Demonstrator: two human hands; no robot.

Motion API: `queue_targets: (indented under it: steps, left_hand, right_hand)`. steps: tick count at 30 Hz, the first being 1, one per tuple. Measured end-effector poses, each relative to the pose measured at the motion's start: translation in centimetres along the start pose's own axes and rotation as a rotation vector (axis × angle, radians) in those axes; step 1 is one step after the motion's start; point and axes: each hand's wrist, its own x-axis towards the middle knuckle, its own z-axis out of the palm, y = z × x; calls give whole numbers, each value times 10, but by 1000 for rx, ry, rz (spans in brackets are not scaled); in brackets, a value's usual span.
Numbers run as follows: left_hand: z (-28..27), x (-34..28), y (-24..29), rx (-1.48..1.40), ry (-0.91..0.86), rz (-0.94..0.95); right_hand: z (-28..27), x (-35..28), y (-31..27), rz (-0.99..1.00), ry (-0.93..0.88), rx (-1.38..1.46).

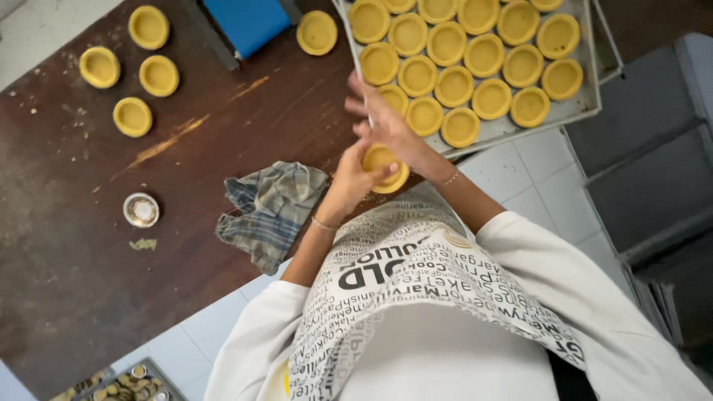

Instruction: The person places individual yellow pastry shells into rows on metal baking trays by hand, moving shells from the wooden table surface and a blue conveyor belt.

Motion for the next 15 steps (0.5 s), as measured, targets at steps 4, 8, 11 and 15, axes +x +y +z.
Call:
queue_targets:
  steps: [4, 8, 11, 15]
  left_hand:
    - [-17, 9, -46, 202, 112, 57]
    - [13, -4, -37, 277, -86, -58]
    - [22, 7, -23, 206, 173, 11]
    - [37, 34, -35, 223, 133, -8]
  right_hand:
    - [-3, -33, 4, 247, -109, -202]
    - [-18, -48, 9, 426, -86, -131]
    - [-27, -50, -18, 370, -43, -350]
    - [-58, -42, -4, 292, -6, -211]
